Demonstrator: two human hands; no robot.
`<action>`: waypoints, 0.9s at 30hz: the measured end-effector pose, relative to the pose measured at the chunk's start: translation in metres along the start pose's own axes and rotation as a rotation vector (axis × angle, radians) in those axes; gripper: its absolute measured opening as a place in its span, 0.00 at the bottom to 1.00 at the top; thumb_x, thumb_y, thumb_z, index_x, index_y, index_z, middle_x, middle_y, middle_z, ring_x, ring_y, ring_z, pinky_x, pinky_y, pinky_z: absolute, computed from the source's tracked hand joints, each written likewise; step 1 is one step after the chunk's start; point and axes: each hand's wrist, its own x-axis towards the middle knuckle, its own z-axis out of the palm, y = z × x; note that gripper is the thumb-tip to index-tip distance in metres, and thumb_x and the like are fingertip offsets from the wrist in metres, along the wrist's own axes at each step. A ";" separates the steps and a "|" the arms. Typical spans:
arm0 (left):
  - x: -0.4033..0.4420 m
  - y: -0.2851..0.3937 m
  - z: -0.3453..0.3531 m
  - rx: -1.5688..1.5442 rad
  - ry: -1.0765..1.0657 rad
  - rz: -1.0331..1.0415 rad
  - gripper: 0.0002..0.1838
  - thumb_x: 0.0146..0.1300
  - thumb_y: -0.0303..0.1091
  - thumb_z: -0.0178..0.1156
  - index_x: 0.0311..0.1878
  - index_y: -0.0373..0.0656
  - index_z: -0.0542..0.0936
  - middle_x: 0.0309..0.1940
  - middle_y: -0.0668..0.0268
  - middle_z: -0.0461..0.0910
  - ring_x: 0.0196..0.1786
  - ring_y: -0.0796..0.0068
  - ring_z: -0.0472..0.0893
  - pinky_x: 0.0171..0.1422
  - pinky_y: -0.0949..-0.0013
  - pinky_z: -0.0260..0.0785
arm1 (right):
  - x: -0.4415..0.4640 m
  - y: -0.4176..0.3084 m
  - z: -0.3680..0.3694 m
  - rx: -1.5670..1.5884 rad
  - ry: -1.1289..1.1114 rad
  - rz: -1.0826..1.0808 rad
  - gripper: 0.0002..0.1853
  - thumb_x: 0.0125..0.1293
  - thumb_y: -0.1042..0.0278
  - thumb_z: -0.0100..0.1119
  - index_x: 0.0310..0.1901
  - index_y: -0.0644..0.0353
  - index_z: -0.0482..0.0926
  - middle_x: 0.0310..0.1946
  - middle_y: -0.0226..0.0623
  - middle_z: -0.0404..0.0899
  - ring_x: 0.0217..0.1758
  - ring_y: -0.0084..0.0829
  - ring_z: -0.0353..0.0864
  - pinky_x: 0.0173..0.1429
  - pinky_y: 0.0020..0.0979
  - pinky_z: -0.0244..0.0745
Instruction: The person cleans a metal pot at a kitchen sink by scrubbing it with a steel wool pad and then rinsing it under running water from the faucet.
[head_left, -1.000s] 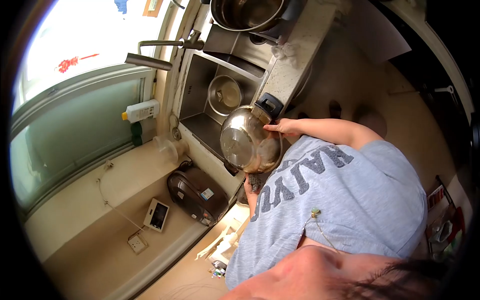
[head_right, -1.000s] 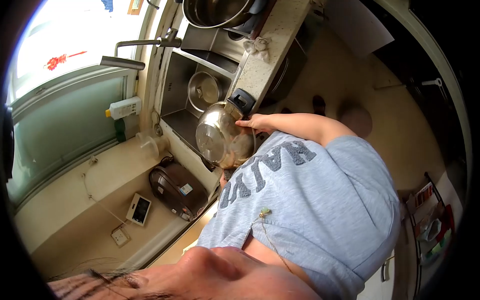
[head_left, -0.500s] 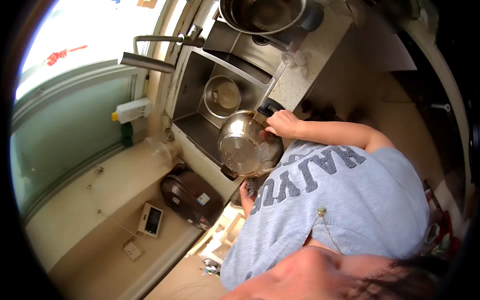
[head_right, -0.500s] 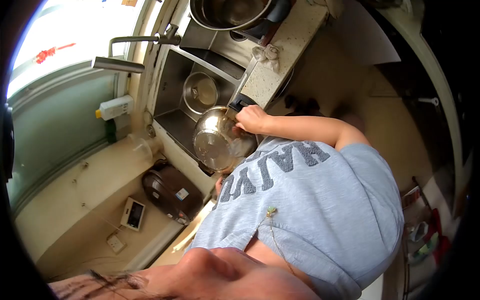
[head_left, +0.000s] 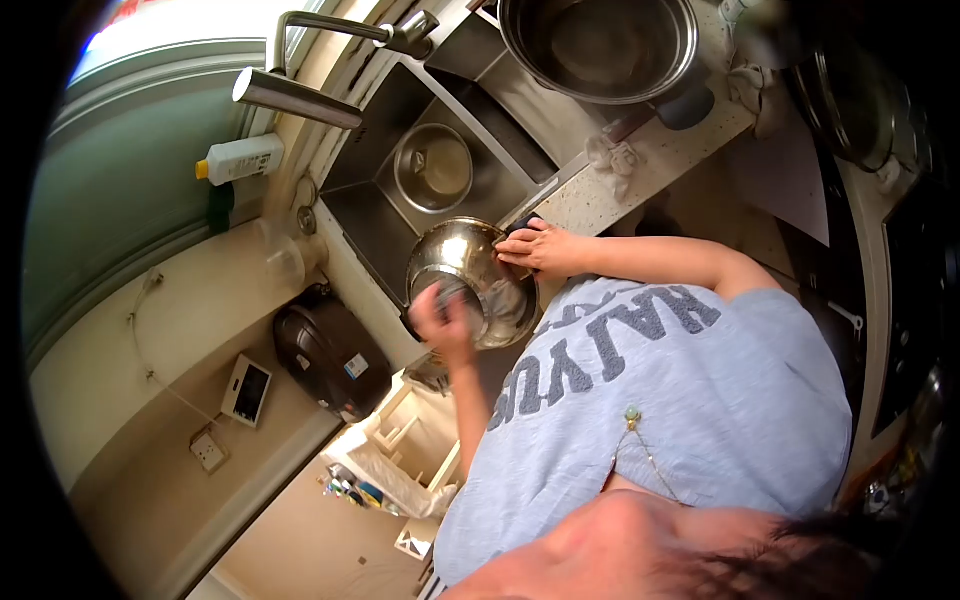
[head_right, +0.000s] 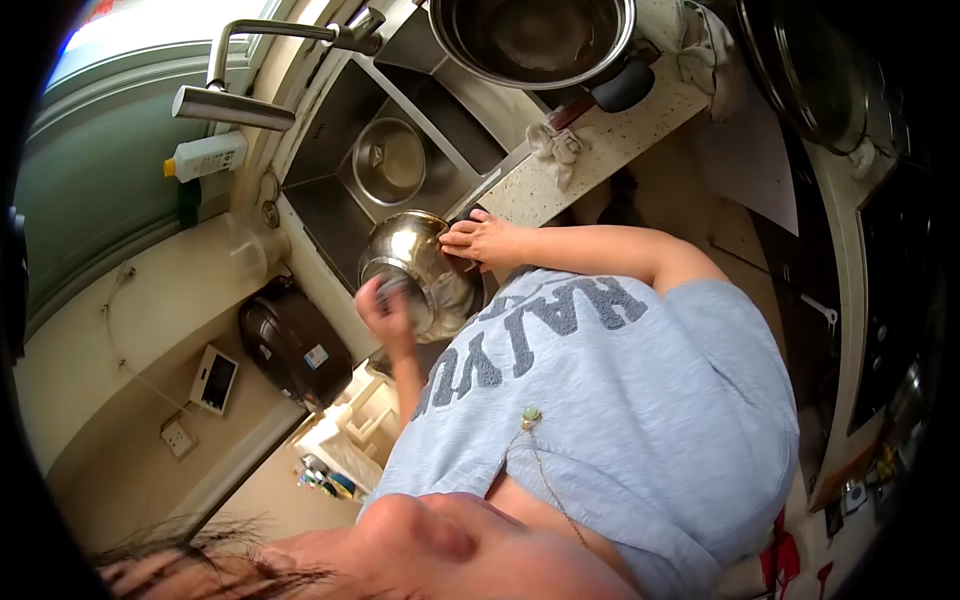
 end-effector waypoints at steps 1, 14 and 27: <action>-0.005 0.015 0.025 0.007 -0.154 0.071 0.13 0.58 0.33 0.60 0.46 0.40 0.74 0.45 0.60 0.74 0.47 0.61 0.73 0.55 0.61 0.64 | -0.002 0.002 0.004 -0.120 0.029 -0.021 0.36 0.48 0.57 0.66 0.62 0.52 0.68 0.65 0.27 0.60 0.66 0.25 0.58 0.59 0.38 0.56; -0.002 0.031 0.068 0.473 -0.332 0.218 0.26 0.55 0.33 0.53 0.58 0.36 0.65 0.54 0.52 0.68 0.55 0.53 0.66 0.61 0.53 0.54 | 0.006 0.017 0.006 -0.053 0.097 -0.155 0.29 0.42 0.62 0.68 0.52 0.56 0.77 0.59 0.30 0.68 0.62 0.31 0.65 0.57 0.33 0.65; 0.013 0.030 0.087 0.535 -0.373 0.109 0.28 0.58 0.32 0.48 0.62 0.33 0.62 0.57 0.54 0.65 0.58 0.56 0.65 0.61 0.57 0.55 | 0.011 0.008 -0.016 0.206 0.041 -0.063 0.19 0.43 0.71 0.67 0.40 0.57 0.73 0.53 0.31 0.70 0.63 0.37 0.64 0.53 0.33 0.75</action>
